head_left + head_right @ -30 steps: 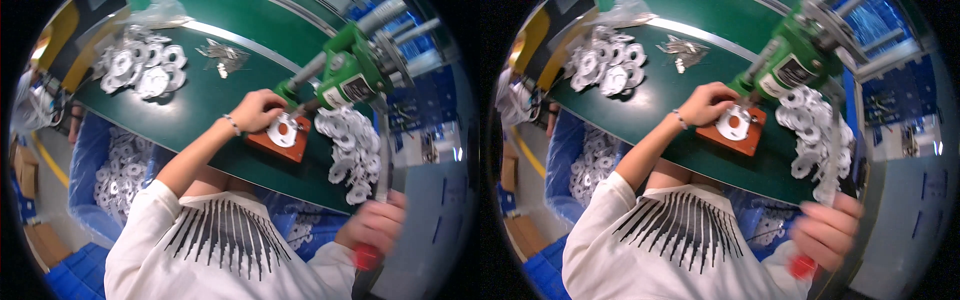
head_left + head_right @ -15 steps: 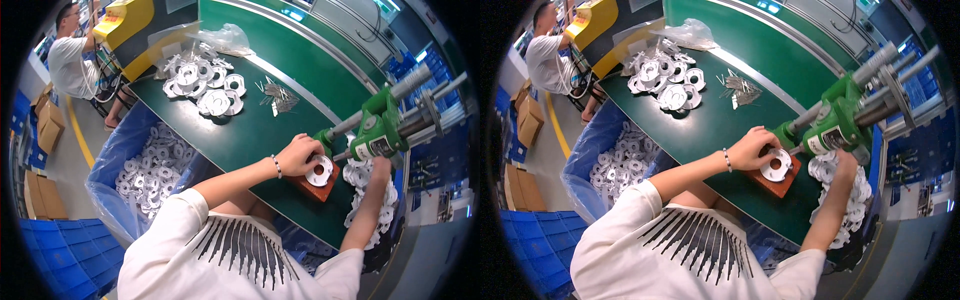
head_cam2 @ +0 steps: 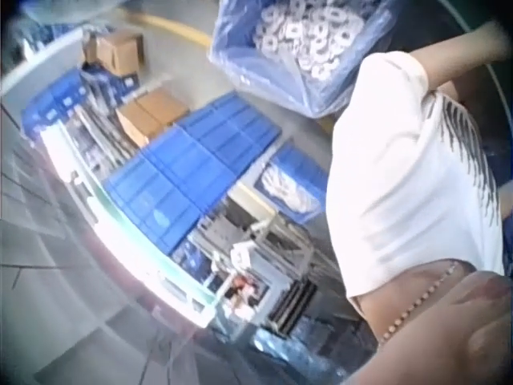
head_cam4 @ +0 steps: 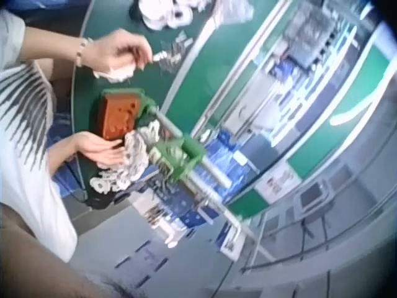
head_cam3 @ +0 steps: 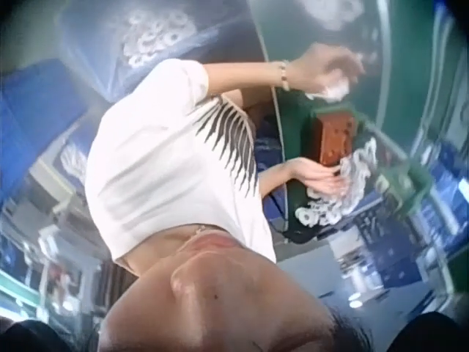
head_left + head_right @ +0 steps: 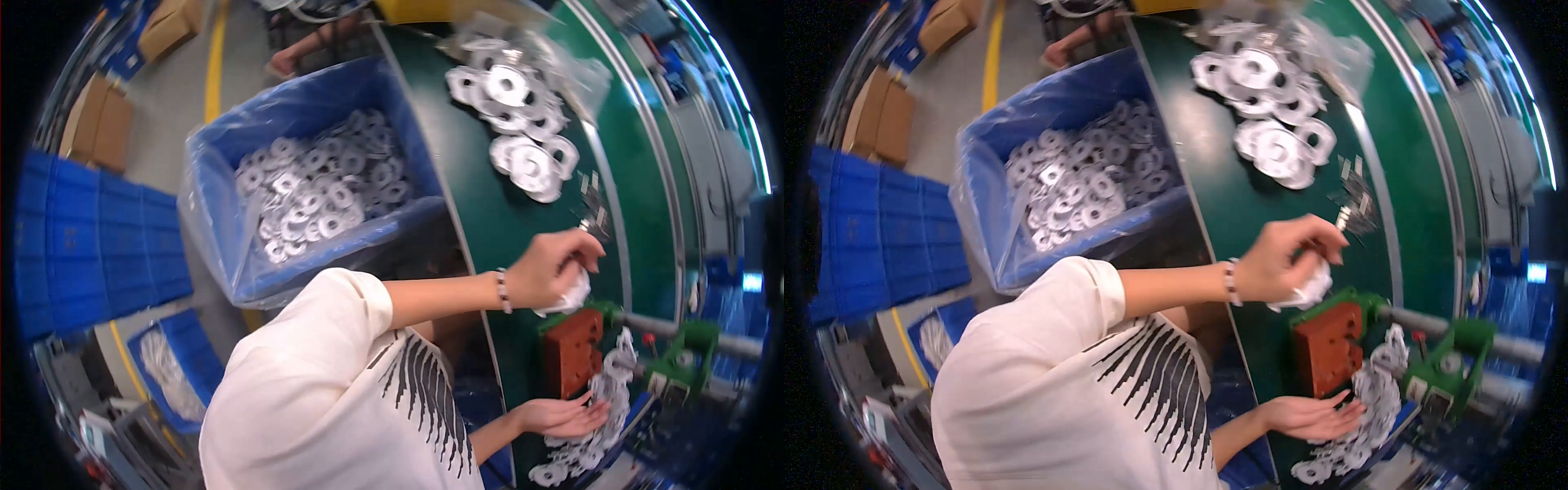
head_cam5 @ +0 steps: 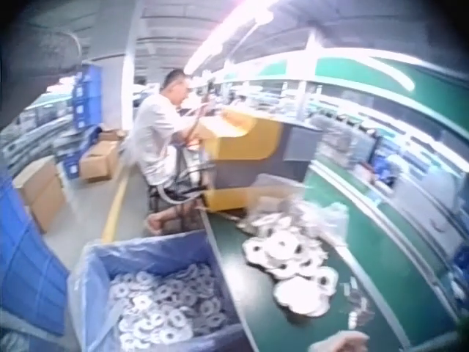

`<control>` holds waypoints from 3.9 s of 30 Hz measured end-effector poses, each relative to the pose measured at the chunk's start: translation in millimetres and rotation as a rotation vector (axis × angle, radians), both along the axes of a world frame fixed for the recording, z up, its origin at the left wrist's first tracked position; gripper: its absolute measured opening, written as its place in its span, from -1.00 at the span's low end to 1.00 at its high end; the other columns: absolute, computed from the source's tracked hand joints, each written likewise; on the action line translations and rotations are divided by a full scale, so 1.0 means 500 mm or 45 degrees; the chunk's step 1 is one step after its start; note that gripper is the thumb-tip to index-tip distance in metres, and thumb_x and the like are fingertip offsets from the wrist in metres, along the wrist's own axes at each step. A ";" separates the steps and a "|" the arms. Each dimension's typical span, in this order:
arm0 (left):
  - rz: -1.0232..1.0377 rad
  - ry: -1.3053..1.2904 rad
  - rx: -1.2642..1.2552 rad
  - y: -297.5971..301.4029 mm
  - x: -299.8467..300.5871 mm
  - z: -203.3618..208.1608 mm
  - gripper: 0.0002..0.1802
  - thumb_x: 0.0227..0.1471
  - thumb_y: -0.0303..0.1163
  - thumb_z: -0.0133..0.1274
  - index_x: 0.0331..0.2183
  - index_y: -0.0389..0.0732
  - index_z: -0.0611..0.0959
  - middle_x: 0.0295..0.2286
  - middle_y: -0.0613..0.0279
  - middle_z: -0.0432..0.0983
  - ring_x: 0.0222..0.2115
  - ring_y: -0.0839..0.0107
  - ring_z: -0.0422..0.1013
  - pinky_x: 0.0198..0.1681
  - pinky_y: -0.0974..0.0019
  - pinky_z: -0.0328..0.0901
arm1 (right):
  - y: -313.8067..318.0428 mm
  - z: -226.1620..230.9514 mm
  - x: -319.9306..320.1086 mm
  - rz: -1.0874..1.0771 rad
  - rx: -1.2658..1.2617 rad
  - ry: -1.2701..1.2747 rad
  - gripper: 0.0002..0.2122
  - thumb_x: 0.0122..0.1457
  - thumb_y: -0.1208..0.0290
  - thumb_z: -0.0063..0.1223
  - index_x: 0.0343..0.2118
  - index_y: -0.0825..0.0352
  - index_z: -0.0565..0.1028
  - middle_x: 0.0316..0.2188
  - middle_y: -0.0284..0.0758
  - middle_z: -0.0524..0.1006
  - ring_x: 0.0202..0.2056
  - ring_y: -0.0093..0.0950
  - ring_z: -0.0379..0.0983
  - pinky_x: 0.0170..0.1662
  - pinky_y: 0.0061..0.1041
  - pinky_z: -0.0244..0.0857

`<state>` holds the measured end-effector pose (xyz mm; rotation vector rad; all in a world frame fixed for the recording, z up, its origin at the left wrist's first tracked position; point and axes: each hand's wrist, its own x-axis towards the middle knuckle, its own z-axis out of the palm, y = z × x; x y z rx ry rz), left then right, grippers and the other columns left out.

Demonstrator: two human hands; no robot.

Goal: The person assembles plastic components by hand, pressing them together with a manual press at a factory workbench.

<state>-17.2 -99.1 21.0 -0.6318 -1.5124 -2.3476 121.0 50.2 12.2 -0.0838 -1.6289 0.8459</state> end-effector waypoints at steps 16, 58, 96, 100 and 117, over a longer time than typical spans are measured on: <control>0.637 -1.278 -1.405 -0.672 0.180 -0.612 -0.68 -0.11 -0.24 -0.13 -0.34 -0.27 0.48 -0.43 0.00 0.45 -0.38 0.12 0.37 -0.28 0.21 0.23 | -0.245 -0.094 -0.132 0.373 0.973 -1.259 -0.61 -0.12 0.45 0.00 -0.15 0.35 0.31 -0.05 -0.19 0.25 0.01 -0.21 0.10 0.05 -0.17 -0.17; -0.259 -0.727 -3.093 -0.601 -0.154 -0.532 -0.37 -0.23 -0.08 -0.02 -0.03 0.17 0.24 0.02 0.21 -0.01 0.04 0.04 -0.12 -0.19 -0.48 -0.18 | -0.264 -0.095 -0.147 0.275 0.889 -1.289 -0.63 -0.26 0.49 0.05 -0.26 0.34 0.38 -0.13 -0.15 0.32 -0.06 -0.16 0.18 0.01 -0.14 -0.06; -0.387 -0.544 -3.120 -0.798 0.032 -0.434 -0.52 -0.41 -0.37 0.11 -0.29 -0.17 0.40 -0.26 0.11 0.21 -0.31 0.14 0.30 -0.33 0.25 0.32 | -0.231 -0.088 -0.149 0.406 0.743 -1.309 -0.69 -0.19 0.44 0.03 -0.29 0.33 0.40 -0.15 -0.15 0.34 -0.07 -0.15 0.18 0.00 -0.10 -0.10; -0.062 -0.475 -2.882 -0.856 0.046 -0.449 -0.48 -0.57 -0.32 0.23 -0.40 -0.20 0.44 -0.30 0.06 0.20 -0.28 0.13 0.23 -0.27 0.29 0.28 | -0.232 -0.084 -0.151 0.423 0.748 -1.288 -0.70 -0.18 0.43 0.02 -0.30 0.33 0.41 -0.15 -0.15 0.34 -0.07 -0.16 0.18 0.01 -0.10 -0.10; 0.373 -1.258 -1.729 -0.721 0.031 -0.352 -0.63 -0.13 -0.11 -0.01 -0.50 -0.29 0.53 -0.61 0.25 0.45 -0.66 0.55 0.32 -0.56 0.44 0.21 | -0.236 -0.080 -0.141 0.423 0.764 -1.205 -0.68 -0.20 0.48 0.04 -0.28 0.33 0.39 -0.13 -0.19 0.33 -0.06 -0.19 0.19 0.01 -0.12 -0.07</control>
